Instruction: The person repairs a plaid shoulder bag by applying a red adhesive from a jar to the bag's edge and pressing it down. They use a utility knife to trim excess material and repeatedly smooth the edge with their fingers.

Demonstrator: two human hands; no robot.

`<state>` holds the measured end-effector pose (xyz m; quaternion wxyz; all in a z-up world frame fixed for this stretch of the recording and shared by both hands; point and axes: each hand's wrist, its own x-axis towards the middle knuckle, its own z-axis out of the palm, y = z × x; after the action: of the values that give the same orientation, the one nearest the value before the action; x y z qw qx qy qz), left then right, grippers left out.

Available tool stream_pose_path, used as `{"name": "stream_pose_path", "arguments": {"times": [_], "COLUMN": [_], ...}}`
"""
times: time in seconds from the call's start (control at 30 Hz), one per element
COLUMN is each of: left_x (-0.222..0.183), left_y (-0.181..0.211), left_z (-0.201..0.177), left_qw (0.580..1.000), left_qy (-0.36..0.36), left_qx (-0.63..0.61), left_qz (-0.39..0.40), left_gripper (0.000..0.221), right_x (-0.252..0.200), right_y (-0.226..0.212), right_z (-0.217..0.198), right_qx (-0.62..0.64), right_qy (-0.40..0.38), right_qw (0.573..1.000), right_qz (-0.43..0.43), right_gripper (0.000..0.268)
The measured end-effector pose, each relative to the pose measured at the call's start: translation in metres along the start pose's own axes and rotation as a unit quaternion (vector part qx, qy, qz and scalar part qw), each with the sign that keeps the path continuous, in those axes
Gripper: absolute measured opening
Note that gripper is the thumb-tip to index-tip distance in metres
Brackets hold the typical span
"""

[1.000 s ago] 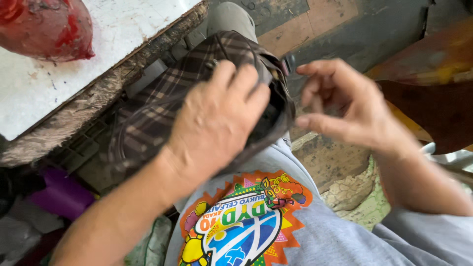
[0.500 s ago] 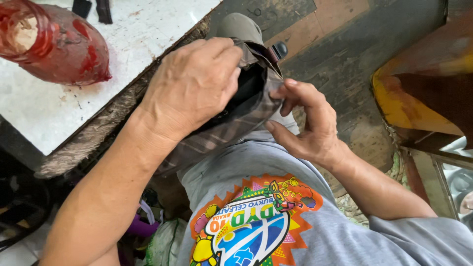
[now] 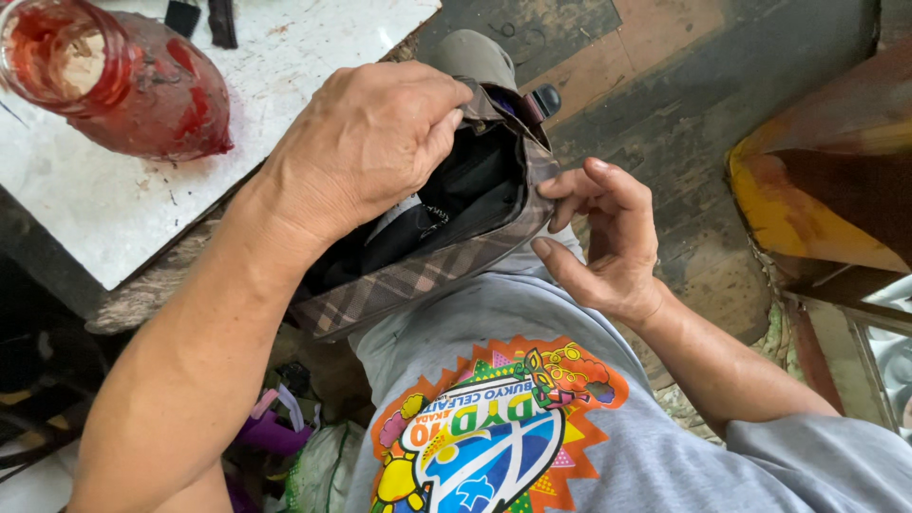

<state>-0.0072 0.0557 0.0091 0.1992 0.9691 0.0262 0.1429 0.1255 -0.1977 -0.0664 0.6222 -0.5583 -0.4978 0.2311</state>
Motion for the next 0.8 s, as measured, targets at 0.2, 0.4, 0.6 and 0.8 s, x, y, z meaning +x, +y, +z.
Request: {"name": "stream_pose_path", "arguments": {"times": [0.2, 0.4, 0.6, 0.8], "left_x": [-0.005, -0.019, -0.033, -0.042], "left_y": [-0.001, 0.013, 0.029, 0.045], "left_z": [0.0, 0.007, 0.001, 0.016], "left_qw": [1.0, 0.998, 0.989, 0.969], "left_qy": [0.004, 0.052, 0.067, 0.141], "left_qx": [-0.015, 0.018, 0.114, 0.161], "left_qz": [-0.023, -0.023, -0.07, -0.125], "left_gripper": [0.019, 0.03, 0.039, 0.016], "right_x": [0.006, 0.06, 0.206, 0.283], "right_y": [0.001, -0.023, -0.115, -0.154], "right_z": [0.001, -0.015, 0.013, 0.104], "right_qx": [0.028, -0.029, -0.287, -0.402], "right_qy": [-0.006, -0.005, -0.226, -0.429], "right_qw": [1.0, 0.999, 0.905, 0.739], "right_qz": [0.0, -0.012, -0.217, -0.328], "right_gripper": [0.077, 0.062, 0.02, 0.048]}}
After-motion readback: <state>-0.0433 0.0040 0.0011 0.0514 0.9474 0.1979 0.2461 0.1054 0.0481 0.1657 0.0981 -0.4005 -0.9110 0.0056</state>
